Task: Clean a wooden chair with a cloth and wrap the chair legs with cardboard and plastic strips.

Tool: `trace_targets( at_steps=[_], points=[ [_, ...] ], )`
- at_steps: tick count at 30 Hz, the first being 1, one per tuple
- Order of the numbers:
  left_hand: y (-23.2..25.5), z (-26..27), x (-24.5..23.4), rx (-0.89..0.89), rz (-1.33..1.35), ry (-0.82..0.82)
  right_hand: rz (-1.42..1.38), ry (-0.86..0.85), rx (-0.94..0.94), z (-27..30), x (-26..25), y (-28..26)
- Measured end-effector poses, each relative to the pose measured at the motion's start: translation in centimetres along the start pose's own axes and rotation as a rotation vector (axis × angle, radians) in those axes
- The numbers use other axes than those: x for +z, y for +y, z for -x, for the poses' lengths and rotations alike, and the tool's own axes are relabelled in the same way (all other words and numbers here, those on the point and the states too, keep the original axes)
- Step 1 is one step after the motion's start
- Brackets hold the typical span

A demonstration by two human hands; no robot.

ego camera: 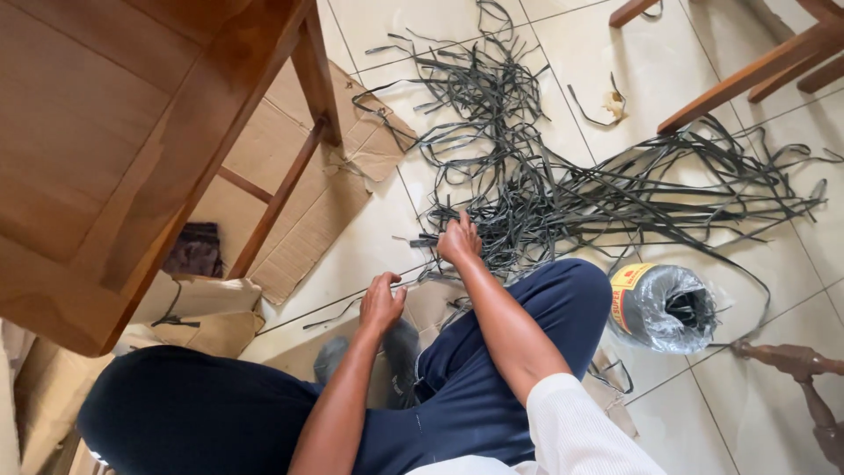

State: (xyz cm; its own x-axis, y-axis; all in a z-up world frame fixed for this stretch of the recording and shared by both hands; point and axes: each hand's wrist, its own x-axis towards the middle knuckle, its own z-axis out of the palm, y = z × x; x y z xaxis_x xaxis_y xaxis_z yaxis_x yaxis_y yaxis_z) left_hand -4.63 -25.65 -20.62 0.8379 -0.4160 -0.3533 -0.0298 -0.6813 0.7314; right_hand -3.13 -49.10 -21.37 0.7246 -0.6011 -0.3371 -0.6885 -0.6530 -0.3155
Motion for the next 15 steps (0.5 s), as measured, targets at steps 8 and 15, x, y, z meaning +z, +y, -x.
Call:
trace_targets(
  at_steps=[8,15],
  points=[
    [0.3,-0.4,0.4,0.006,-0.033,-0.029,0.117,-0.161,0.145,-0.6,1.2,3.2],
    [1.5,-0.7,0.7,0.029,-0.025,-0.029,0.091,0.047,-0.065,0.5,1.7,2.2]
  ],
)
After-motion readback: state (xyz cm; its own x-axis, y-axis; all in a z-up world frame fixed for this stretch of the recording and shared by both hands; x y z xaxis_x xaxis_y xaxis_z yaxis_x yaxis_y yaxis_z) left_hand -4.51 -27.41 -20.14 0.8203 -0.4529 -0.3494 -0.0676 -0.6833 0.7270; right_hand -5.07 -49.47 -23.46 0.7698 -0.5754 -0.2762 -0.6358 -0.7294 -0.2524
